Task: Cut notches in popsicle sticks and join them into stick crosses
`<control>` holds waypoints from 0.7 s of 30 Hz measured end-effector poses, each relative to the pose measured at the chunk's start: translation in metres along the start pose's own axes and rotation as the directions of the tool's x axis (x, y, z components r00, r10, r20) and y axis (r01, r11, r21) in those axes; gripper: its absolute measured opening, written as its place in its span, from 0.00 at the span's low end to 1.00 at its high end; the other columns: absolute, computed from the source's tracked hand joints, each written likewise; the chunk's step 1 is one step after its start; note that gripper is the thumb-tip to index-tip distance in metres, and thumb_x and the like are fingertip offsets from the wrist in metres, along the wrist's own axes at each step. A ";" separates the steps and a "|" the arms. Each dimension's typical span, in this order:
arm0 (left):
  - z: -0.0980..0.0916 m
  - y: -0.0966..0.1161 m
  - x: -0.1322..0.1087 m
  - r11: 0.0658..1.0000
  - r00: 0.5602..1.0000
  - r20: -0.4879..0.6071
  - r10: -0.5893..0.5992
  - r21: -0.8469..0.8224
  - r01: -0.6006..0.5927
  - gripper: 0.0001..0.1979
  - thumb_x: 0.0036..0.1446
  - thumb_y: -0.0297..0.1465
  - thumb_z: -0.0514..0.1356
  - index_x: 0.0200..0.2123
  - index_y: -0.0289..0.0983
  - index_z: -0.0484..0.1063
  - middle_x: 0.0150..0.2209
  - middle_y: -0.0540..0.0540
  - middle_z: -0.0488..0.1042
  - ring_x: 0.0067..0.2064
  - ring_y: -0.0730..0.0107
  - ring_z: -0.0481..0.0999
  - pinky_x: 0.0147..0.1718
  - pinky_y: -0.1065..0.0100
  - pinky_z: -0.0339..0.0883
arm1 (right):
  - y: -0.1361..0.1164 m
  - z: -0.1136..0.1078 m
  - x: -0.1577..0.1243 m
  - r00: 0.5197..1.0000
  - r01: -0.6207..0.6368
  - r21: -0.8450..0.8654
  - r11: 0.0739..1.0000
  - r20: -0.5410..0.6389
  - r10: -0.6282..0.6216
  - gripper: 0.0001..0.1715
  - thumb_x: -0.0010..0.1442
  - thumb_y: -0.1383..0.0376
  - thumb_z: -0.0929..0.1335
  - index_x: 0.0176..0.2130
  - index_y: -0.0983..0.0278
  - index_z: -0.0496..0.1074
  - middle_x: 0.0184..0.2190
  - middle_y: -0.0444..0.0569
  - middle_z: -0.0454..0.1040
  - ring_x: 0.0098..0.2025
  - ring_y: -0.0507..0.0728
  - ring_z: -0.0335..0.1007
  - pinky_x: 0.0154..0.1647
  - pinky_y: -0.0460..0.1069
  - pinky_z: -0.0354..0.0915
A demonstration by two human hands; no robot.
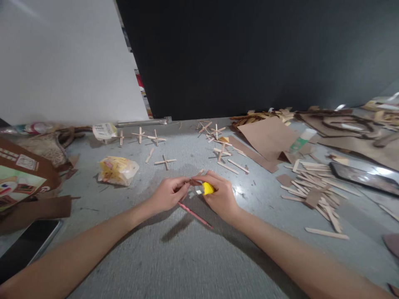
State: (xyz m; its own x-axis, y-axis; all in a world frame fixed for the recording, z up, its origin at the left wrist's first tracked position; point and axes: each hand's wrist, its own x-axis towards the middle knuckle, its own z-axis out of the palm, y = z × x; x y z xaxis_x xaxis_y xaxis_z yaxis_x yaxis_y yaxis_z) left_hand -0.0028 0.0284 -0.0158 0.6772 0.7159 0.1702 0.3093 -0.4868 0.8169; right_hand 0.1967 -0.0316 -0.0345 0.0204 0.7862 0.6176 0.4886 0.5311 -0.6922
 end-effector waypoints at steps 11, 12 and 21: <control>0.001 -0.002 -0.002 0.998 1.000 0.009 -0.021 0.052 0.020 0.20 0.72 0.40 0.51 0.45 0.35 0.80 0.23 0.53 0.67 0.26 0.73 0.64 0.28 0.70 0.55 | 0.001 0.002 0.001 0.998 -0.050 0.018 0.999 -0.022 0.050 0.06 0.64 0.64 0.73 0.39 0.58 0.84 0.33 0.46 0.81 0.35 0.57 0.78 0.36 0.50 0.70; 0.001 -0.003 -0.002 0.998 1.000 0.009 -0.014 0.059 0.014 0.20 0.72 0.40 0.51 0.43 0.35 0.79 0.23 0.53 0.67 0.26 0.73 0.64 0.28 0.70 0.55 | 0.001 0.002 0.002 0.997 -0.072 0.032 0.997 -0.016 0.072 0.05 0.64 0.62 0.73 0.39 0.58 0.83 0.33 0.47 0.81 0.35 0.57 0.78 0.37 0.51 0.70; 0.000 0.000 0.000 0.997 0.999 0.028 0.016 0.073 -0.018 0.20 0.73 0.41 0.50 0.34 0.37 0.75 0.22 0.53 0.68 0.25 0.73 0.65 0.28 0.69 0.55 | -0.009 0.000 0.012 0.961 -0.269 0.047 0.962 0.082 0.264 0.23 0.65 0.46 0.71 0.31 0.60 0.78 0.28 0.46 0.76 0.30 0.55 0.70 0.36 0.51 0.65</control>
State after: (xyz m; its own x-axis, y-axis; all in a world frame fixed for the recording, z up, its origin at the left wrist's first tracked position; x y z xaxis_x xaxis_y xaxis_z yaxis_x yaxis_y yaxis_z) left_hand -0.0029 0.0281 -0.0160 0.7004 0.6937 0.1680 0.3448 -0.5349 0.7714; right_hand 0.1920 -0.0273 -0.0211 0.0771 0.9218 0.3799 0.4235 0.3147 -0.8495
